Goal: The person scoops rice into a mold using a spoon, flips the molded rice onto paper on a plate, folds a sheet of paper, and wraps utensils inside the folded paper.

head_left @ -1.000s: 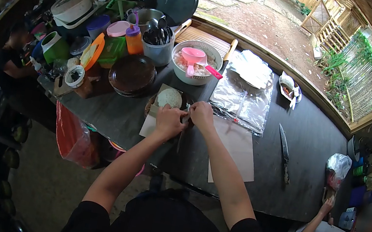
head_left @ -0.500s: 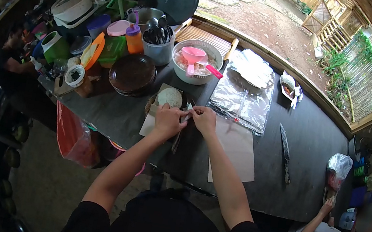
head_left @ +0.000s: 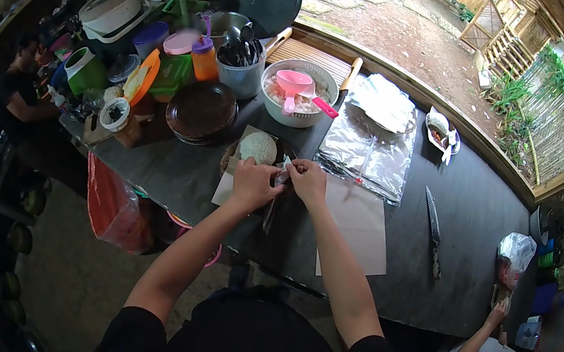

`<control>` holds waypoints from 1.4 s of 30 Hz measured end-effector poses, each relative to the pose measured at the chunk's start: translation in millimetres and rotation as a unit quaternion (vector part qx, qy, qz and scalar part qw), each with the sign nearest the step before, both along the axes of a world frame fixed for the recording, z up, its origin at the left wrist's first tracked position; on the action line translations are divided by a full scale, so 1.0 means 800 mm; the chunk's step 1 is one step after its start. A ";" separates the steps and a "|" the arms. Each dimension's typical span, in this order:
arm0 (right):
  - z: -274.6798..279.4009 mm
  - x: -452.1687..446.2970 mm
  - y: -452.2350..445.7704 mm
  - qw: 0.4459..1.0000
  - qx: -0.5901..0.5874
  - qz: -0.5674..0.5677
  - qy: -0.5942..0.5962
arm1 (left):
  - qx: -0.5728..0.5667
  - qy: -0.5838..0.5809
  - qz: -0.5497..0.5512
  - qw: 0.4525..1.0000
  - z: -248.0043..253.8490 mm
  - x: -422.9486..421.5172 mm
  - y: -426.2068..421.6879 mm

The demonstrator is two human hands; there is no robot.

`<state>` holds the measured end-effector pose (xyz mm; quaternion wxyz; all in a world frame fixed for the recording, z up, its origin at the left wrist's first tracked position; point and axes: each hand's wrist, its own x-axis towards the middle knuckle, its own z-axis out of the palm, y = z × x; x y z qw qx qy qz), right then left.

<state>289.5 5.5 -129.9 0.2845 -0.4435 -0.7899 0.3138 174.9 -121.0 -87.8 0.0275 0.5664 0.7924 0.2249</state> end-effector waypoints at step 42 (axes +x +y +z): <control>-0.391 0.311 -0.474 0.894 -0.073 0.101 -0.431 | -0.193 -0.525 0.316 0.766 -0.425 -0.115 -0.680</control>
